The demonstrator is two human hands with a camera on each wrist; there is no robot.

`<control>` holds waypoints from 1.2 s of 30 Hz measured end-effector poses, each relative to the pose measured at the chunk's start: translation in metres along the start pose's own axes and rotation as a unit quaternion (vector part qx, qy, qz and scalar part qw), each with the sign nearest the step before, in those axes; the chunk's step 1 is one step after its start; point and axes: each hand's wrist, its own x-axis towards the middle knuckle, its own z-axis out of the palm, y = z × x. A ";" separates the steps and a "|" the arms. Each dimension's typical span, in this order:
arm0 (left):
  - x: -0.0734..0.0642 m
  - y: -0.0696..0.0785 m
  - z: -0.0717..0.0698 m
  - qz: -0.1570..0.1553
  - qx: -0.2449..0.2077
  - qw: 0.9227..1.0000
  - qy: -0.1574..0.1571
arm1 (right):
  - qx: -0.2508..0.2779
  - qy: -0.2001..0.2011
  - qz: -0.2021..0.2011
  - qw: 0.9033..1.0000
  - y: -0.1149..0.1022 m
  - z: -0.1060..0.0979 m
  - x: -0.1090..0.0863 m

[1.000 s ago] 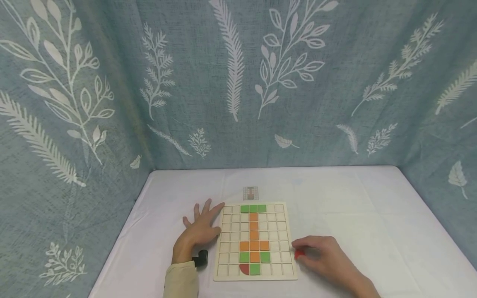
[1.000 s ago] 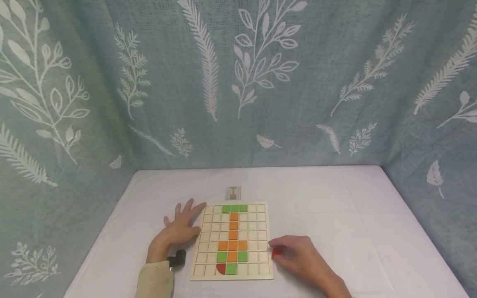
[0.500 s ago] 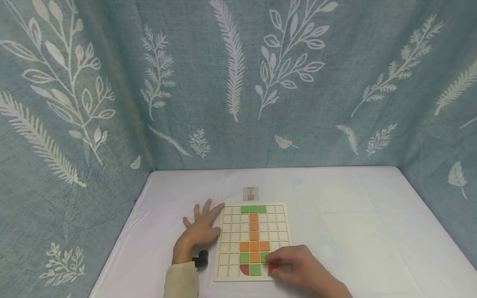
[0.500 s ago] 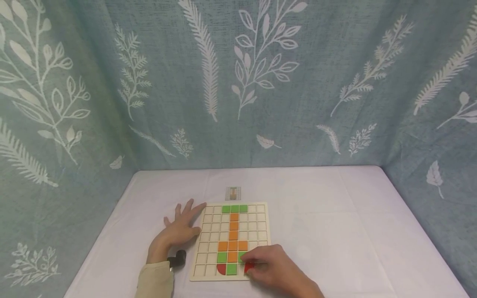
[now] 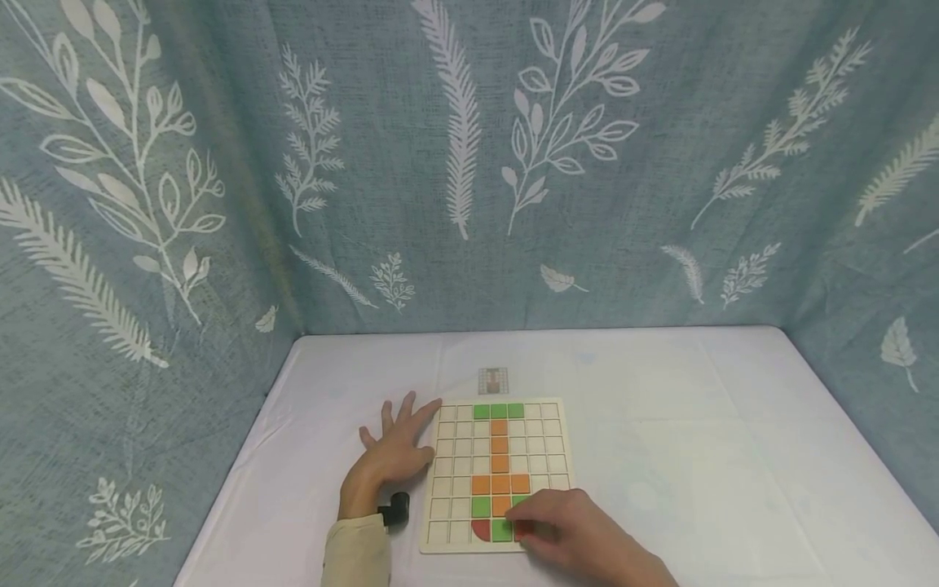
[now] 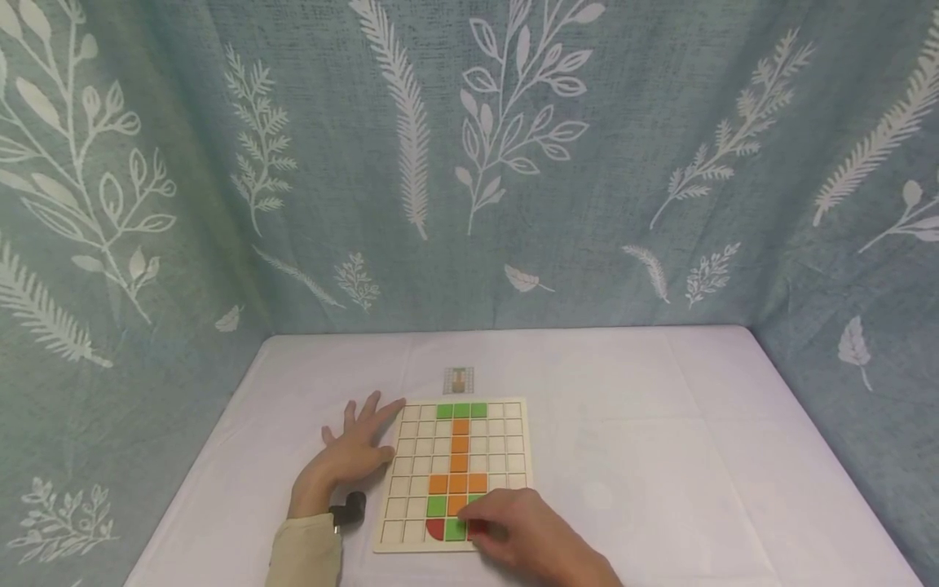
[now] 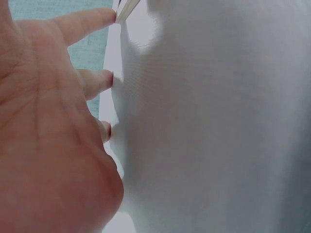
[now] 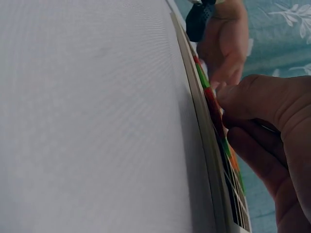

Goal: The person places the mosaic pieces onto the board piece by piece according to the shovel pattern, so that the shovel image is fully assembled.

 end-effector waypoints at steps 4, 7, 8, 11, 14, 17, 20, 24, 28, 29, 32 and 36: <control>0.004 -0.005 0.004 0.003 0.001 1.000 0.000 | -0.023 0.025 -0.040 0.999 0.001 0.001 0.000; 0.002 -0.003 0.002 0.007 -0.003 1.000 0.003 | -0.032 0.048 -0.071 0.996 0.004 0.003 0.001; 0.002 -0.003 0.002 0.009 -0.004 1.000 0.003 | -0.035 0.056 -0.080 0.995 0.006 0.004 0.001; 0.000 0.001 0.001 0.010 0.001 1.000 0.002 | -0.045 0.069 -0.096 0.992 0.008 0.004 0.001; 0.001 0.002 0.001 0.006 0.004 1.000 -0.004 | -0.063 0.082 -0.108 0.989 0.009 0.005 0.002; 0.000 0.008 -0.002 0.001 0.004 1.000 -0.012 | -0.078 0.092 -0.113 0.986 0.011 0.004 0.003; 0.000 0.009 -0.003 -0.002 0.009 1.000 -0.017 | -0.082 0.095 -0.114 0.986 0.011 0.004 0.003; -0.001 0.008 -0.005 -0.005 0.017 1.000 -0.023 | -0.086 0.096 -0.109 0.986 0.012 0.002 0.002; -0.004 0.005 -0.008 -0.010 0.017 1.000 -0.023 | -0.094 0.115 -0.088 0.985 0.017 -0.011 -0.001; -0.006 0.004 -0.010 -0.010 0.017 1.000 -0.022 | -0.100 0.127 -0.085 0.983 0.020 -0.016 -0.001; -0.012 0.006 -0.018 -0.007 0.011 1.000 -0.018 | -0.127 0.168 -0.060 0.976 0.025 -0.039 -0.003; -0.028 0.016 -0.036 -0.004 0.025 1.000 0.002 | -0.202 0.207 -0.003 0.957 0.026 -0.075 -0.007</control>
